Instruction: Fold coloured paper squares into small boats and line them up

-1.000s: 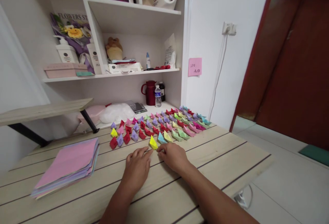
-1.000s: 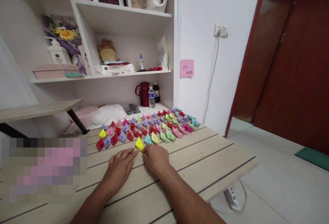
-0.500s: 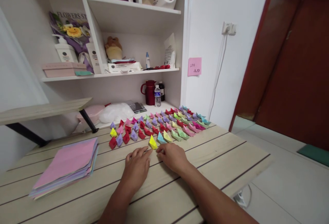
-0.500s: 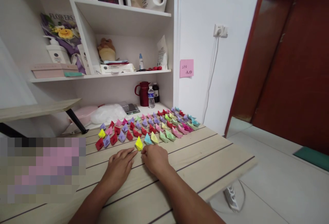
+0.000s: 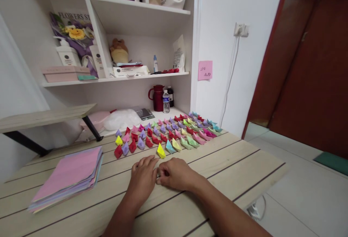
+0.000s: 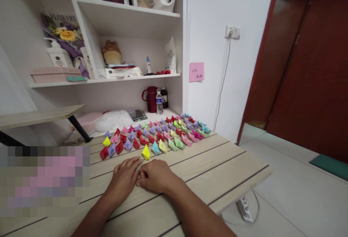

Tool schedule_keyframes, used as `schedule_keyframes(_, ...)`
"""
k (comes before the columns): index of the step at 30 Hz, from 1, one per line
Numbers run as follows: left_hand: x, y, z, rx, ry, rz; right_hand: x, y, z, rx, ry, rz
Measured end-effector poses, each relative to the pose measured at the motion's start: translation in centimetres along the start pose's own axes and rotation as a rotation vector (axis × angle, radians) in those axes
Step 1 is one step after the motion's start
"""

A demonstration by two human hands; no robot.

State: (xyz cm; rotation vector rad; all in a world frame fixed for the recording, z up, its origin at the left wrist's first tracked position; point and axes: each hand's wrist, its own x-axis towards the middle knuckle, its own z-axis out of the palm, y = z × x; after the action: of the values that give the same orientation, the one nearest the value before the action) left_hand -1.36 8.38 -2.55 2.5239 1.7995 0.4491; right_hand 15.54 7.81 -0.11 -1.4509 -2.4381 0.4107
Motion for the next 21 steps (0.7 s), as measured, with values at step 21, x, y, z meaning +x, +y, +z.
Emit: schedule_keyframes(21,-2.3,-0.8,-0.4,-0.126,0.020,0.058,-0.8,-0.8,1.6,-0.112,0.049,-0.057)
